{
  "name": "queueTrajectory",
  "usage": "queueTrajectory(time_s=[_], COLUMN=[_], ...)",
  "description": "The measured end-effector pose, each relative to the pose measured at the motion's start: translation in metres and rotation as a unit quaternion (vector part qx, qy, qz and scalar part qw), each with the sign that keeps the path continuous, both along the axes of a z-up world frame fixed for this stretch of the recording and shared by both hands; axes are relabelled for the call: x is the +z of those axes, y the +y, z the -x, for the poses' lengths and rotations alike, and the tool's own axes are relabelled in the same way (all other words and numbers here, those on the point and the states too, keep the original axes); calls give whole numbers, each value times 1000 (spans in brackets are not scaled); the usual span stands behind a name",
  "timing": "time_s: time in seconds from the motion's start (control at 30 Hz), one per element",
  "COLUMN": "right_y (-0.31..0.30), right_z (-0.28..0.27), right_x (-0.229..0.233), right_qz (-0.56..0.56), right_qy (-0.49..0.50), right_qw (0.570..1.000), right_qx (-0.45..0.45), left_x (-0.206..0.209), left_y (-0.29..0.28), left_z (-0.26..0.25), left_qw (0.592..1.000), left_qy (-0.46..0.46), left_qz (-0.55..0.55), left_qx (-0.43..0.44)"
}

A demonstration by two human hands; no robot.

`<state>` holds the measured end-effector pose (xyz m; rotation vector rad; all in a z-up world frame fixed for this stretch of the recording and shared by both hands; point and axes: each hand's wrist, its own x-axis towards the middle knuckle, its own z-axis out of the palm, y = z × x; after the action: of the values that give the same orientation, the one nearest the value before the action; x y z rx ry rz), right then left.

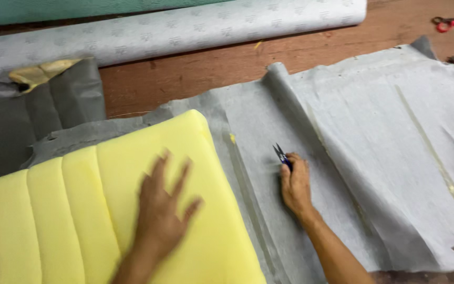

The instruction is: The person uses a utility knife to cut a yellow foam sheet along its edge on a workbench. The hands hold the foam steady while guiding the blade to trim the perimeter.

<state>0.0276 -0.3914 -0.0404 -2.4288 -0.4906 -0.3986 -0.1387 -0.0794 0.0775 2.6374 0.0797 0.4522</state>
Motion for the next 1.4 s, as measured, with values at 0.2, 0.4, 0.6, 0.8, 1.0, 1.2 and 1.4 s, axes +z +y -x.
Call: queueTrajectory(time_s=[0.2,0.4,0.6,0.8,1.0,1.2,1.4], right_y=[-122,-217,-195,-147,-153,-145,-140], right_z=[13,-31,-7,71,90,86,87], right_x=[3,30,48,30,9,6,13], right_qz=[67,131,-16,-101,-42,-3,16], right_qy=[73,85,124,211,58,10,11], right_qw=[991,972,969,955,992,993,992], right_qx=[-88,-173,-212,-181,-107,-117,-124], left_x=[-88,-118,-121,-104,27,96,57], left_y=[-106,-121,-40,33,100,58,31], left_z=[81,118,134,170,166,148,147], left_qw=[990,984,971,963,994,979,988], left_qy=[-87,19,162,249,27,71,100], left_qz=[2,47,92,97,-100,-189,-92], left_qx=[-113,-171,-152,-40,-32,24,77])
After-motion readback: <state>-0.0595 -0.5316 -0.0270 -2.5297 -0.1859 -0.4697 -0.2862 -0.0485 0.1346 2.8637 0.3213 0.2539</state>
